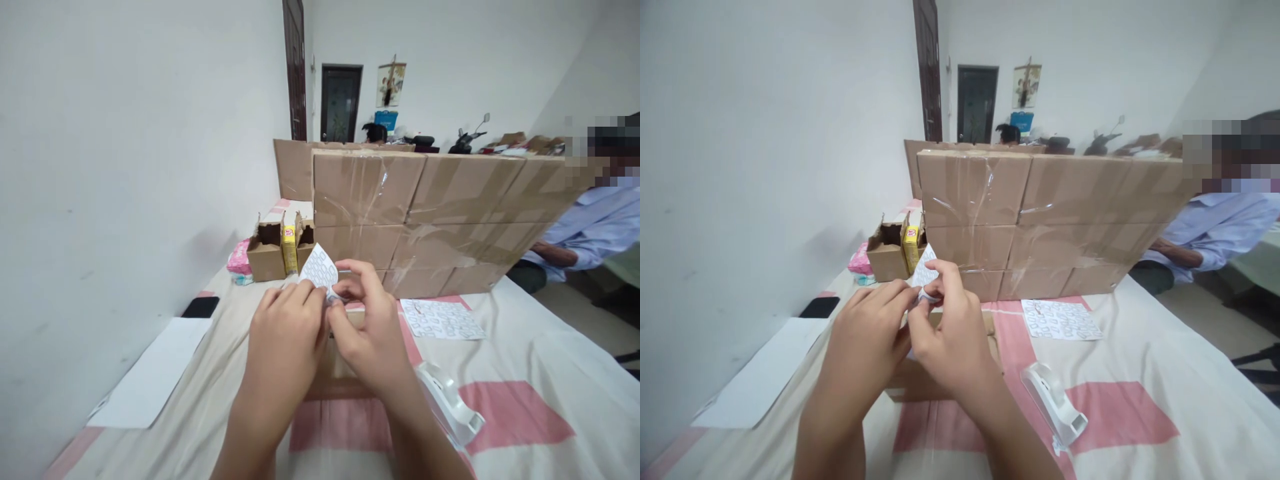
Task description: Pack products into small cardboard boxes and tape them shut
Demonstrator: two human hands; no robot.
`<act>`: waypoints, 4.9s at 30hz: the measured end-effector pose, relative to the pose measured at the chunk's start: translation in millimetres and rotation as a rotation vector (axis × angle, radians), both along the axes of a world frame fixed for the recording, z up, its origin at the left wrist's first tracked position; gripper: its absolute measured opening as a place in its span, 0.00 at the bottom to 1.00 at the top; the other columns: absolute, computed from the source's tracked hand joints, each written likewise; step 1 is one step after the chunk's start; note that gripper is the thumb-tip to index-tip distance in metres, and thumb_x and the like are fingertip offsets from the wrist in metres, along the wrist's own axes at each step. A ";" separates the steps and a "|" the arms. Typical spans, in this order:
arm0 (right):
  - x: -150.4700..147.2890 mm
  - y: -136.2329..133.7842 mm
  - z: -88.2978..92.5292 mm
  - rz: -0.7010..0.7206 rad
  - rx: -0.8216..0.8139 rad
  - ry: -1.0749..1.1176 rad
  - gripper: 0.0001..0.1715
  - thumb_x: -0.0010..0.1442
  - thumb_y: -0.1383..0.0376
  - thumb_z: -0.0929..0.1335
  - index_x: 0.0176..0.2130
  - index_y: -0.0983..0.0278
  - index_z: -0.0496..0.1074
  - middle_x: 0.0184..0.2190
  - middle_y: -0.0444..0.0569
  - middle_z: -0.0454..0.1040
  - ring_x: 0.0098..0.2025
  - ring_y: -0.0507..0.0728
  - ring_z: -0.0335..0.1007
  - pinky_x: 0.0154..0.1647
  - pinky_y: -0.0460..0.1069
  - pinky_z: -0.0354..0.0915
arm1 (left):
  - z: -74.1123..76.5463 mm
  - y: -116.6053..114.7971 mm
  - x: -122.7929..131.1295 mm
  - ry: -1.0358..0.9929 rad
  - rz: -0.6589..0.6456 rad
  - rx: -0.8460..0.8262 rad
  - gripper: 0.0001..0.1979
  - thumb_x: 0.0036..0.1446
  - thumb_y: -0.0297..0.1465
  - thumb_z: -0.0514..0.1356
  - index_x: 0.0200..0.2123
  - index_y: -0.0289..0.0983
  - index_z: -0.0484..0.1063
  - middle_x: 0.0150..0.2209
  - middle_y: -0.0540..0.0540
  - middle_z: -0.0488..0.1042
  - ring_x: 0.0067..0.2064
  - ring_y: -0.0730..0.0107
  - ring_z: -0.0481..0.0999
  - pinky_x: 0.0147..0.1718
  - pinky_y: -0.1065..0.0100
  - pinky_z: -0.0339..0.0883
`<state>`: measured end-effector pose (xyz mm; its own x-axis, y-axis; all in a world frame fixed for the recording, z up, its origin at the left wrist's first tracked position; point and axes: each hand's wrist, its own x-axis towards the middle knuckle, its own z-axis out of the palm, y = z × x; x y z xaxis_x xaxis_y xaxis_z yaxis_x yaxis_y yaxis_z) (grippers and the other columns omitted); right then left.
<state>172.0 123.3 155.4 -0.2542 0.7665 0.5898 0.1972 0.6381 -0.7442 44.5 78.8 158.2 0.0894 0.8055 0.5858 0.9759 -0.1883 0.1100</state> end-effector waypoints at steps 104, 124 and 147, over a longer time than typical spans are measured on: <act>105.6 -32.2 -102.0 0.661 -0.850 0.422 0.13 0.63 0.58 0.72 0.31 0.64 0.72 0.19 0.39 0.67 0.21 0.47 0.57 0.23 0.45 0.52 | -35.9 65.9 30.4 -0.224 -0.673 -0.701 0.40 0.40 0.62 0.69 0.51 0.45 0.73 0.52 0.45 0.75 0.52 0.53 0.73 0.50 0.59 0.66; 101.3 9.2 -174.2 0.042 -1.063 0.597 0.24 0.50 0.50 0.75 0.21 0.66 0.69 0.14 0.37 0.59 0.17 0.44 0.48 0.20 0.46 0.40 | -62.5 92.8 -3.1 -0.034 -0.280 -0.883 0.40 0.53 0.57 0.65 0.65 0.47 0.64 0.61 0.42 0.73 0.57 0.40 0.74 0.51 0.54 0.66; 102.0 -63.2 -176.1 -0.117 -0.656 0.153 0.42 0.57 0.65 0.70 0.68 0.63 0.64 0.55 0.54 0.70 0.48 0.56 0.72 0.49 0.51 0.71 | -80.2 111.4 -4.3 0.098 -0.155 -0.887 0.46 0.44 0.63 0.62 0.64 0.49 0.66 0.53 0.47 0.79 0.49 0.50 0.79 0.48 0.59 0.69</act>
<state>274.0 60.1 -20.7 -0.0991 0.9949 0.0169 0.0993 0.0267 -0.9947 40.3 190.2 78.0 0.2509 0.9323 -0.2605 0.9594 -0.2037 0.1950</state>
